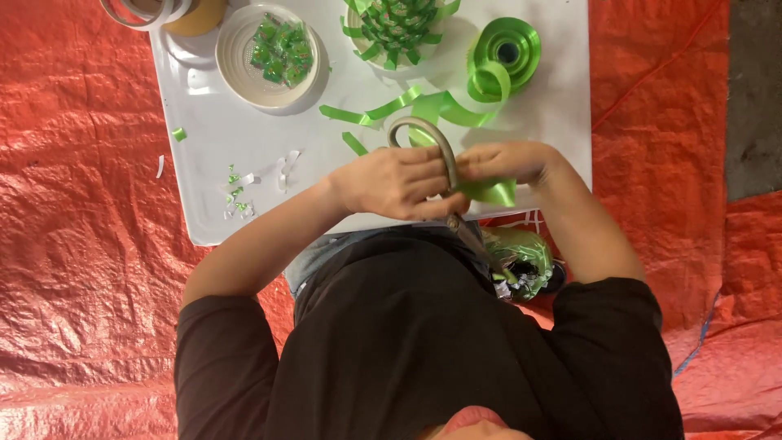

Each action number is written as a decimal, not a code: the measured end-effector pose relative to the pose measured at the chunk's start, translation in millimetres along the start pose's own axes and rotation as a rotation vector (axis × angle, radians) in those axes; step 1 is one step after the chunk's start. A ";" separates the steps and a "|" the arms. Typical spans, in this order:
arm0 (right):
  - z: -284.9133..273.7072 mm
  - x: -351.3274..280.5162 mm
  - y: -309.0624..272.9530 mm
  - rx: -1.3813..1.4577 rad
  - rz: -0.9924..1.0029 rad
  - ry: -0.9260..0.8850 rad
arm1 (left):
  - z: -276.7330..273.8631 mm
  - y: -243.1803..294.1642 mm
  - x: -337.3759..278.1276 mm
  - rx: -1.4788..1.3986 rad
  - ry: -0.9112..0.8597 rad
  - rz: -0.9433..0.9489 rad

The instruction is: The person cuts a green ribbon into short segments using scissors, then folds and trims the ends of each piece. The cut pieces are placed on a white table alongside a roll of ribbon and a small bowl of green candies.

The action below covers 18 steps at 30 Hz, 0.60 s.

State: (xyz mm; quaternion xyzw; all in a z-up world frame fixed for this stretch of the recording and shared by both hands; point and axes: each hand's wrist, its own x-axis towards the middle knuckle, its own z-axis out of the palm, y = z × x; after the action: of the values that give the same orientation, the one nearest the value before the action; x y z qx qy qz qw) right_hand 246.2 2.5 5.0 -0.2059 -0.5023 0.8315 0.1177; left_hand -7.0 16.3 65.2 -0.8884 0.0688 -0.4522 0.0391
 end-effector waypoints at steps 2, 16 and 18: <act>-3.4 7.1 20.7 0.025 0.014 -0.034 | 0.1 2.3 -0.5 -0.007 0.018 0.048; 47.8 11.6 34.8 0.157 -0.011 0.173 | 2.0 -4.6 -19.9 0.003 0.016 0.145; 41.5 15.0 51.3 0.289 -0.066 0.284 | 2.0 -8.8 -27.3 0.029 -0.039 0.116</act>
State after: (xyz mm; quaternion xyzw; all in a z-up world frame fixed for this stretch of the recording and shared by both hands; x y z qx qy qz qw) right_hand 214.4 -48.1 -26.7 -0.2853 -0.3625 0.8533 0.2430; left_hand -20.4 29.3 43.4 -0.8910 0.1126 -0.4325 0.0795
